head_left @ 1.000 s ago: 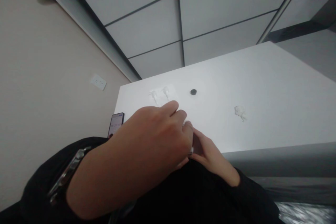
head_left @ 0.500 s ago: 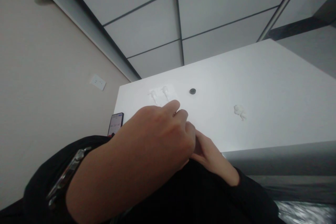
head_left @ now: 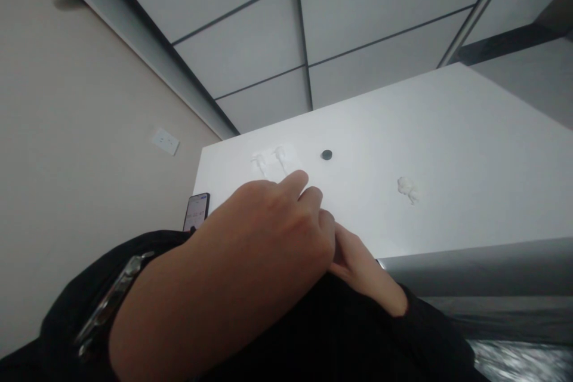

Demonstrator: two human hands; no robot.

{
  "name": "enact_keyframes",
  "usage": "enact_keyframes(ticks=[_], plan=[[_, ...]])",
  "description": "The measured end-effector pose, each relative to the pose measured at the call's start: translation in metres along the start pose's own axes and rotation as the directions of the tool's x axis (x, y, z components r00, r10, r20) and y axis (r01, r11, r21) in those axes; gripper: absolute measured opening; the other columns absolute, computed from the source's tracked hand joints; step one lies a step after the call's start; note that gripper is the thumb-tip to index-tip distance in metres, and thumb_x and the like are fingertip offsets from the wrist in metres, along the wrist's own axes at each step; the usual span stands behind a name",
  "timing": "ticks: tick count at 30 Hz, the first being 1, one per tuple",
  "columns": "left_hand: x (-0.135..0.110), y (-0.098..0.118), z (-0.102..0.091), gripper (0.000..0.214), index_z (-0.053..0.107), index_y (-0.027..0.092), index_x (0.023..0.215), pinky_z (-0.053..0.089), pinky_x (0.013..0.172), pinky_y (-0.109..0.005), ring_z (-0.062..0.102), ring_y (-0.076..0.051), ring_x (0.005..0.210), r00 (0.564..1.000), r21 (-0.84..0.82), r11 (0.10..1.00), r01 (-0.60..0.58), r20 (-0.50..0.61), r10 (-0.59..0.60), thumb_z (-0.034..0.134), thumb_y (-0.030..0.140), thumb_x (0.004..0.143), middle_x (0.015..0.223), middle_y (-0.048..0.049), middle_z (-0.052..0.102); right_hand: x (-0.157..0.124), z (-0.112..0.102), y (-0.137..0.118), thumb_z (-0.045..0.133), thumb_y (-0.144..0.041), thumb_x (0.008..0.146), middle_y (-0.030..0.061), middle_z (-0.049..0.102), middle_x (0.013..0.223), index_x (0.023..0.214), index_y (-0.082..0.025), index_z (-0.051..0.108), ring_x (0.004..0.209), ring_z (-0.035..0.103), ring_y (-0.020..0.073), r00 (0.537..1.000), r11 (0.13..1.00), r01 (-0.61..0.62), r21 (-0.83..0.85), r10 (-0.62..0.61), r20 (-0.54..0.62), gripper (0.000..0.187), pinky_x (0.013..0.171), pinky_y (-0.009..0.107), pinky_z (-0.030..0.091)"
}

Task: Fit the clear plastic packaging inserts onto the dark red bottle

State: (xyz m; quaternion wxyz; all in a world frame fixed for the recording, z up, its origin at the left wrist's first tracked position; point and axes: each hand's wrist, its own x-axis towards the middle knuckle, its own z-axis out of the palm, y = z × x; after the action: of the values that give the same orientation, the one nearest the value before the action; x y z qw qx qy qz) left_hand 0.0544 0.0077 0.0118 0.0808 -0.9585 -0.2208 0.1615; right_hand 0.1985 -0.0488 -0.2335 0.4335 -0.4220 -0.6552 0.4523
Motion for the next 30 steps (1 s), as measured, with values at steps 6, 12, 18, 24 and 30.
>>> enact_keyframes(ticks=[6,12,18,24,30], plan=[[0.0025,-0.0004,0.0005,0.009,0.072,0.018,0.085,0.032,0.056,-0.033,0.054,-0.021,0.074,1.0,0.019,1.0,-0.01,0.015,0.01,0.071,0.019,0.094,0.083,-0.005,0.066,-0.0011,-0.0001,0.0026,0.075,-0.04,0.096,0.0085,0.067,0.146,0.156,-0.035,0.047,0.127,0.069,0.0339,1.0,1.0,-0.012,0.008,0.012,0.018,0.066,0.11,0.055,0.056],[0.0032,0.0,-0.0009,0.011,0.073,0.018,0.085,0.035,0.058,-0.034,0.054,-0.022,0.075,0.999,0.017,0.999,-0.028,0.035,0.028,0.068,0.018,0.095,0.083,-0.0057,0.067,-0.0011,0.0011,0.0044,0.075,-0.041,0.096,0.0073,0.066,0.148,0.157,-0.037,0.046,0.13,0.068,0.0359,1.0,1.0,0.02,0.005,-0.02,-0.007,0.068,0.109,0.056,0.057],[0.0047,-0.0001,-0.0009,0.011,0.072,0.017,0.084,0.034,0.058,-0.034,0.055,-0.022,0.074,0.999,0.023,0.999,-0.027,0.04,0.026,0.07,0.016,0.094,0.082,-0.0053,0.066,-0.0007,0.0016,0.0062,0.074,-0.042,0.096,0.0087,0.068,0.146,0.157,-0.035,0.048,0.128,0.069,0.0364,1.0,1.0,0.025,-0.002,-0.025,-0.012,0.067,0.108,0.056,0.058],[0.0056,-0.0004,-0.001,0.012,0.072,0.017,0.084,0.033,0.056,-0.035,0.056,-0.023,0.074,0.999,0.015,0.999,-0.032,0.023,0.032,0.069,0.016,0.095,0.083,-0.0059,0.067,-0.0002,0.0017,0.0056,0.076,-0.04,0.095,0.0078,0.07,0.144,0.156,-0.036,0.049,0.124,0.071,0.0354,1.0,1.0,-0.003,0.001,0.003,0.001,0.067,0.105,0.055,0.059],[0.0041,-0.0002,-0.0007,0.012,0.071,0.018,0.082,0.036,0.057,-0.034,0.055,-0.022,0.073,0.999,0.023,0.999,-0.032,0.02,0.032,0.069,0.017,0.094,0.083,-0.0057,0.067,-0.0015,0.0028,0.008,0.076,-0.041,0.095,0.009,0.069,0.144,0.156,-0.035,0.049,0.126,0.07,0.0365,1.0,1.0,-0.002,-0.001,0.002,-0.001,0.068,0.107,0.057,0.058]])
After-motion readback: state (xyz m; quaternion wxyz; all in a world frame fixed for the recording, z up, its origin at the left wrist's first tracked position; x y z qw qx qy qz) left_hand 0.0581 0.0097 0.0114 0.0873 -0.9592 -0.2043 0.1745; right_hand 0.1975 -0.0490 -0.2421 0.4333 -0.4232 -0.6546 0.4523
